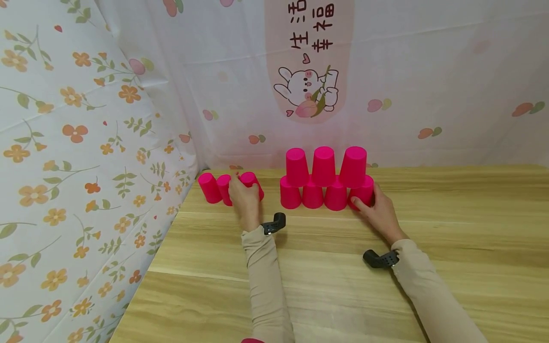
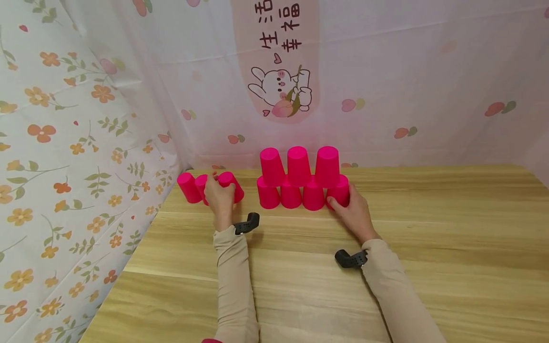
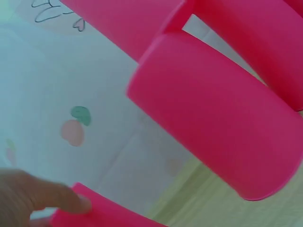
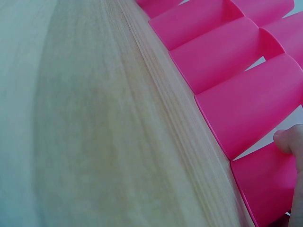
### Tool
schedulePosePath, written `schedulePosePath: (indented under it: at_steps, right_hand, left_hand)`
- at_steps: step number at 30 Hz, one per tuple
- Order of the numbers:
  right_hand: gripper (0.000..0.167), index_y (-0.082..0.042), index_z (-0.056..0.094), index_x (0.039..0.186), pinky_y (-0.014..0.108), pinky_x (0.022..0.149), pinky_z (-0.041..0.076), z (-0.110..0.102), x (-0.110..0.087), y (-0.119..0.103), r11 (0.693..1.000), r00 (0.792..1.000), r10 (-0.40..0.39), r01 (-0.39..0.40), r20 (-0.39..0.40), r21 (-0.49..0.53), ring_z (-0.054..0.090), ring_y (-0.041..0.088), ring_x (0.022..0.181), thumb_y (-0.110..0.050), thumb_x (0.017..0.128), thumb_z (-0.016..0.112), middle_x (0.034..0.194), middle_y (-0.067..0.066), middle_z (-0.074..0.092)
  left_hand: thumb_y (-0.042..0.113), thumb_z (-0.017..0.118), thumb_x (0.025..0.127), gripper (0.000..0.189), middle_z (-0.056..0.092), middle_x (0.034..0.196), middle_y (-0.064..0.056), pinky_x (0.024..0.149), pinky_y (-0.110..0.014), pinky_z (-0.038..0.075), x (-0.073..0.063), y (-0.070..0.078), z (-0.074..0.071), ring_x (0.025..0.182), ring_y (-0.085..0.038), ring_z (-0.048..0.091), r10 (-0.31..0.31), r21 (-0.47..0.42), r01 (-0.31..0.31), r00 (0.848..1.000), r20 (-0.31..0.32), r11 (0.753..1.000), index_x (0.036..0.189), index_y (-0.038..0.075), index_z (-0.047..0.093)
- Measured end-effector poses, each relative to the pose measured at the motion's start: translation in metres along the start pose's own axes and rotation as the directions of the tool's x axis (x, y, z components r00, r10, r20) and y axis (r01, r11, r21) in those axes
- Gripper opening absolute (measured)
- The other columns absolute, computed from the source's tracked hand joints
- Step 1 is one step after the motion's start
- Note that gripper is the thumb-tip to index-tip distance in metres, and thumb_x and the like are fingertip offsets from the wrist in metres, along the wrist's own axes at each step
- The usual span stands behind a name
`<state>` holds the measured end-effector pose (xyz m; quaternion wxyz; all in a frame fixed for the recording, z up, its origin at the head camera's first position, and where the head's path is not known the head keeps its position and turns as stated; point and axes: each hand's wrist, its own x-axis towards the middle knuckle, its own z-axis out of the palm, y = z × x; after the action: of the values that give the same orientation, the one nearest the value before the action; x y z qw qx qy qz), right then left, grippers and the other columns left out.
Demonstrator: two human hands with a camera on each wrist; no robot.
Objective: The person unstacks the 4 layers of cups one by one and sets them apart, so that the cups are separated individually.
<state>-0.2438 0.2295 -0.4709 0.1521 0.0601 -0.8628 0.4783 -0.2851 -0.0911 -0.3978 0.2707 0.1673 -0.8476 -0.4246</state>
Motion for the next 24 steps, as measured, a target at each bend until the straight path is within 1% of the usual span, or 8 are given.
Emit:
schedulePosePath:
  at_steps: [4, 7, 11, 14, 17, 20, 22, 24]
  right_hand:
    - [0.058, 0.001, 0.038, 0.132, 0.050, 0.083, 0.043, 0.000, 0.000, 0.000, 1.000, 1.000, -0.002, 0.002, 0.001, 0.001, 0.052, 0.036, 0.100, -0.027, 0.088, 0.062, 0.114, 0.023, 0.055]
    - [0.057, 0.001, 0.039, 0.131, 0.050, 0.082, 0.044, 0.000, 0.000, -0.001, 1.000, 1.000, -0.004, 0.004, -0.001, 0.000, 0.052, 0.036, 0.099, -0.028, 0.088, 0.062, 0.113, 0.023, 0.055]
    - [0.058, 0.001, 0.039, 0.131, 0.048, 0.080, 0.044, -0.001, 0.000, -0.002, 1.000, 1.000, 0.000, 0.000, -0.015, -0.009, 0.053, 0.035, 0.097, -0.030, 0.087, 0.062, 0.112, 0.022, 0.055]
    - [0.058, 0.001, 0.040, 0.130, 0.048, 0.080, 0.044, -0.001, 0.000, -0.002, 1.000, 1.000, 0.005, -0.005, -0.012, -0.006, 0.054, 0.035, 0.097, -0.031, 0.087, 0.063, 0.112, 0.022, 0.056]
    - [0.058, 0.001, 0.039, 0.130, 0.050, 0.082, 0.044, 0.000, 0.000, -0.001, 1.000, 1.000, 0.007, -0.007, 0.002, -0.002, 0.054, 0.036, 0.098, -0.031, 0.088, 0.062, 0.112, 0.022, 0.056]
    - [0.056, 0.001, 0.039, 0.129, 0.050, 0.083, 0.044, 0.000, 0.000, 0.000, 1.000, 1.000, 0.005, -0.005, 0.006, -0.004, 0.054, 0.036, 0.099, -0.030, 0.088, 0.062, 0.112, 0.023, 0.056]
    - [0.056, 0.001, 0.039, 0.129, 0.050, 0.083, 0.044, 0.000, 0.000, 0.000, 1.000, 1.000, 0.007, -0.007, 0.005, -0.005, 0.054, 0.036, 0.099, -0.030, 0.088, 0.062, 0.113, 0.023, 0.056]
    - [0.056, 0.000, 0.039, 0.130, 0.050, 0.083, 0.044, 0.000, 0.001, 0.000, 1.000, 1.000, 0.008, -0.008, 0.003, -0.002, 0.054, 0.036, 0.099, -0.030, 0.088, 0.063, 0.113, 0.022, 0.056]
  left_hand:
    - [0.011, 0.070, 0.077, 0.047, 0.058, 0.114, -0.014, 0.088, -0.044, 0.043, 0.003, 0.007, -0.003, 0.105, -0.032, 0.051, 0.089, -0.039, -0.090, 0.996, -0.028, 0.995, 0.120, 0.002, 0.055]
    - [0.015, 0.071, 0.078, 0.045, 0.058, 0.112, -0.014, 0.087, -0.044, 0.044, 0.004, 0.014, -0.006, 0.105, -0.031, 0.052, 0.171, -0.093, -0.174, 0.984, -0.045, 0.980, 0.118, 0.002, 0.056]
    - [0.016, 0.073, 0.079, 0.045, 0.059, 0.113, -0.017, 0.085, -0.043, 0.046, 0.003, 0.021, -0.006, 0.102, -0.034, 0.054, 0.273, -0.189, -0.277, 0.961, -0.045, 0.942, 0.117, -0.001, 0.057]
    - [0.014, 0.072, 0.079, 0.044, 0.059, 0.115, -0.018, 0.083, -0.045, 0.047, 0.001, 0.028, -0.006, 0.101, -0.036, 0.055, 0.333, -0.257, -0.327, 0.943, -0.022, 0.909, 0.117, -0.003, 0.058]
    - [0.013, 0.071, 0.080, 0.043, 0.059, 0.115, -0.019, 0.080, -0.046, 0.049, -0.001, 0.036, -0.004, 0.101, -0.036, 0.055, 0.370, -0.307, -0.345, 0.929, 0.024, 0.887, 0.117, -0.003, 0.058]
    - [0.014, 0.071, 0.080, 0.046, 0.058, 0.117, -0.018, 0.079, -0.045, 0.050, -0.006, 0.046, -0.001, 0.102, -0.033, 0.055, 0.394, -0.336, -0.337, 0.912, 0.116, 0.879, 0.121, -0.001, 0.056]
    - [0.016, 0.071, 0.081, 0.049, 0.057, 0.120, -0.016, 0.081, -0.044, 0.050, -0.010, 0.053, 0.002, 0.104, -0.031, 0.054, 0.411, -0.340, -0.333, 0.891, 0.191, 0.879, 0.124, 0.000, 0.054]
    - [0.018, 0.070, 0.081, 0.053, 0.055, 0.122, -0.015, 0.082, -0.042, 0.049, -0.013, 0.058, 0.005, 0.105, -0.031, 0.053, 0.429, -0.347, -0.333, 0.867, 0.253, 0.877, 0.127, 0.001, 0.051]
